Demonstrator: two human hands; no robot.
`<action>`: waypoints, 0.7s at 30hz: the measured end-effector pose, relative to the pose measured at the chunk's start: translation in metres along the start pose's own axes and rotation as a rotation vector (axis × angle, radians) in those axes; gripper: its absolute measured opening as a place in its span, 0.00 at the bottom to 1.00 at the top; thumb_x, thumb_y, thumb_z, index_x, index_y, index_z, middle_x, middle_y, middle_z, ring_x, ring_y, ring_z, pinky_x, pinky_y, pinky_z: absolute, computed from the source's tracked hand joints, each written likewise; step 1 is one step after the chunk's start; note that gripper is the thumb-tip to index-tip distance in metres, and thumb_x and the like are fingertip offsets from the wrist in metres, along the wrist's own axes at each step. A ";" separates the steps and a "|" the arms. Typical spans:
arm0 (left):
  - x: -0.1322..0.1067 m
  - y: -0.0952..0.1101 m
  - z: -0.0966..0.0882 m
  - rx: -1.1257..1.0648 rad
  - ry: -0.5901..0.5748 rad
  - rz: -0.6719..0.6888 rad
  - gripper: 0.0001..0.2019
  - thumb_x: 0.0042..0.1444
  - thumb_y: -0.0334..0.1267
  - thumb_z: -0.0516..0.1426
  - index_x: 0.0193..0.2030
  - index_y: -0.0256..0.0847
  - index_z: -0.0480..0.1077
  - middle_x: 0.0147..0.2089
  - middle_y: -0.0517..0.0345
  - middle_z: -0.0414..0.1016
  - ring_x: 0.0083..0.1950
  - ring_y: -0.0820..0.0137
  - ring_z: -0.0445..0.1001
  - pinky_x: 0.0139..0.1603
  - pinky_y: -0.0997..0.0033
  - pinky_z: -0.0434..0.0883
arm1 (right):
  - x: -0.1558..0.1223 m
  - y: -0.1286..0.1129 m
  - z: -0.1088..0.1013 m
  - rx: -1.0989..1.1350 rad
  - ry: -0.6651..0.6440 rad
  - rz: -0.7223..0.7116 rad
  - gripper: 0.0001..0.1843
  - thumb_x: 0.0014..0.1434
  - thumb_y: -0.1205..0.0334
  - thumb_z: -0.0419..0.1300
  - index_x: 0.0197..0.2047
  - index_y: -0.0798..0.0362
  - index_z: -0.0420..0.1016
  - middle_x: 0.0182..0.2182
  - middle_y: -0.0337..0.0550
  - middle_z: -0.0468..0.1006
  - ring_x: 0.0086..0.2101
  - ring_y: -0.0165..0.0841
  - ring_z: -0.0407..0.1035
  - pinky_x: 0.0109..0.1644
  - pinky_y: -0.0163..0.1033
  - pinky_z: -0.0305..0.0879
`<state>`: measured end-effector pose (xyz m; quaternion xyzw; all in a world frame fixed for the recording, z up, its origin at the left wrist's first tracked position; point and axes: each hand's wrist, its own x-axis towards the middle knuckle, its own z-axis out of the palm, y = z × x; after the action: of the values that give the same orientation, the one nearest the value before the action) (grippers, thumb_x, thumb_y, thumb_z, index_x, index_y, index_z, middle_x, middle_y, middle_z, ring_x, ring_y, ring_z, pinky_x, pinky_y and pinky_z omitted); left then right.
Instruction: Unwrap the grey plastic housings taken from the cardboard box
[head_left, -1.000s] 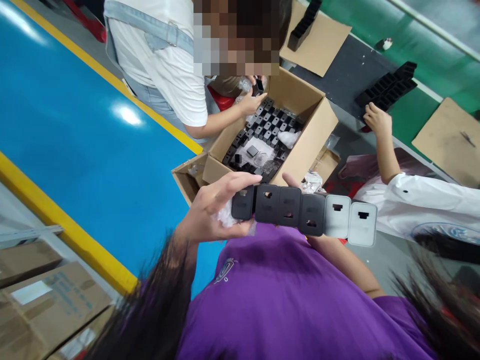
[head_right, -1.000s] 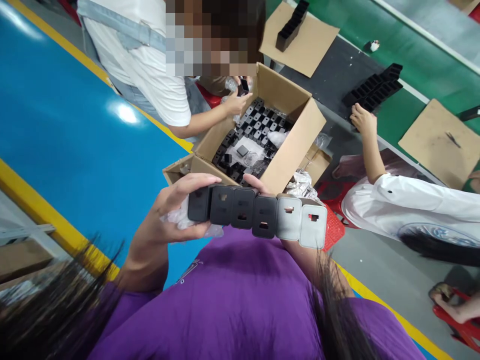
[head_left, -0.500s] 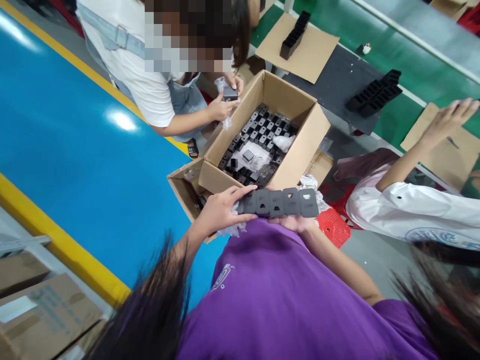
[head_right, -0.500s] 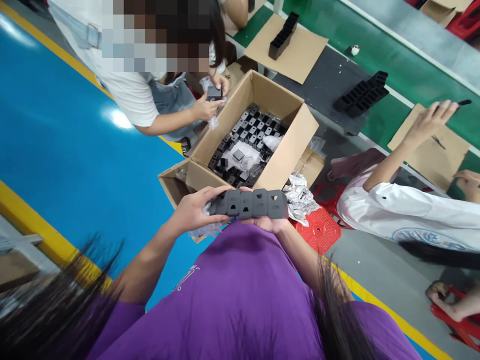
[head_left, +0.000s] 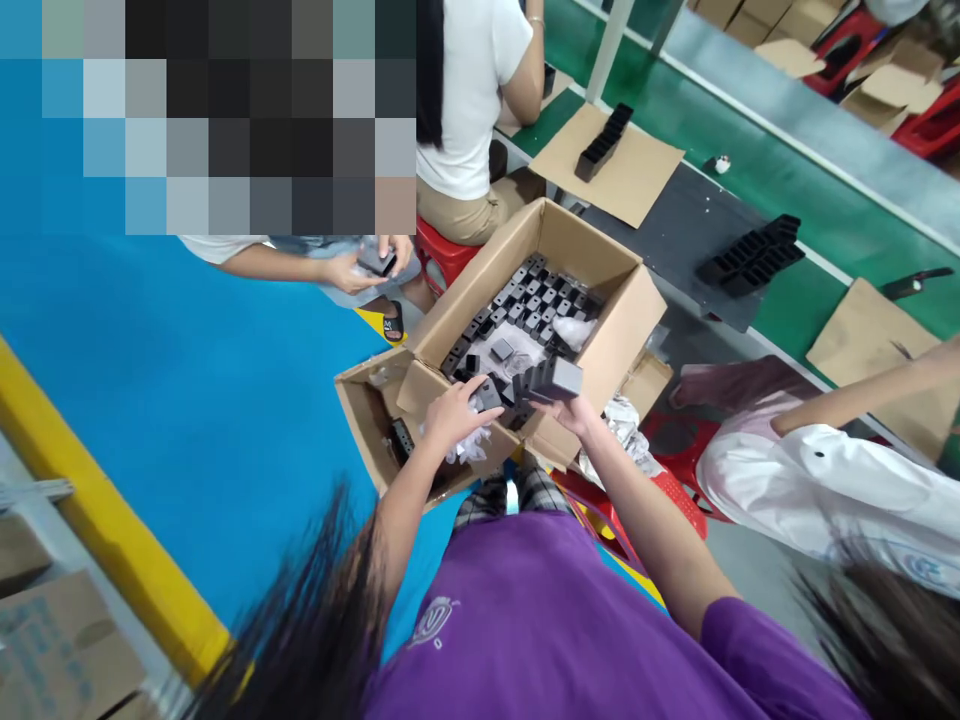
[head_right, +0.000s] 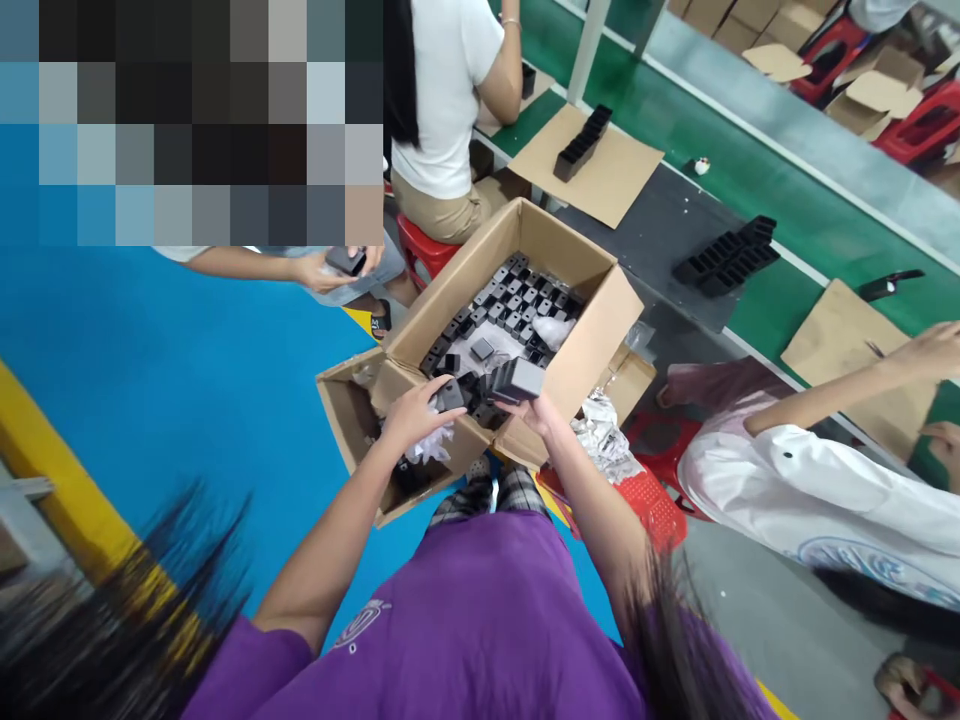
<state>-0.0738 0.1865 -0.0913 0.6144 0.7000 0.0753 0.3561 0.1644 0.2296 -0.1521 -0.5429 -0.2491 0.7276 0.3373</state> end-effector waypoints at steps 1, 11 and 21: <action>0.001 -0.006 0.001 -0.026 0.010 -0.023 0.33 0.56 0.54 0.64 0.68 0.49 0.69 0.64 0.48 0.77 0.65 0.48 0.75 0.65 0.53 0.72 | 0.021 -0.003 0.000 -0.058 0.018 0.002 0.15 0.67 0.53 0.55 0.52 0.46 0.76 0.44 0.43 0.85 0.44 0.37 0.80 0.50 0.50 0.80; -0.069 -0.063 0.032 -0.254 0.002 -0.223 0.28 0.56 0.55 0.61 0.63 0.54 0.69 0.66 0.52 0.76 0.68 0.49 0.73 0.68 0.50 0.73 | 0.190 0.015 0.010 -0.927 0.255 0.057 0.26 0.54 0.60 0.68 0.57 0.50 0.78 0.66 0.54 0.67 0.65 0.50 0.62 0.69 0.53 0.63; -0.089 -0.093 0.064 -0.383 -0.063 -0.345 0.33 0.51 0.60 0.60 0.63 0.54 0.68 0.66 0.45 0.76 0.68 0.45 0.73 0.67 0.49 0.73 | 0.214 0.070 0.010 -1.454 0.155 0.001 0.36 0.56 0.63 0.68 0.67 0.48 0.69 0.78 0.53 0.36 0.74 0.54 0.37 0.64 0.53 0.64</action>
<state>-0.1121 0.0621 -0.1526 0.4093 0.7560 0.1251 0.4952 0.1004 0.3475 -0.3333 -0.6796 -0.6444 0.3382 -0.0922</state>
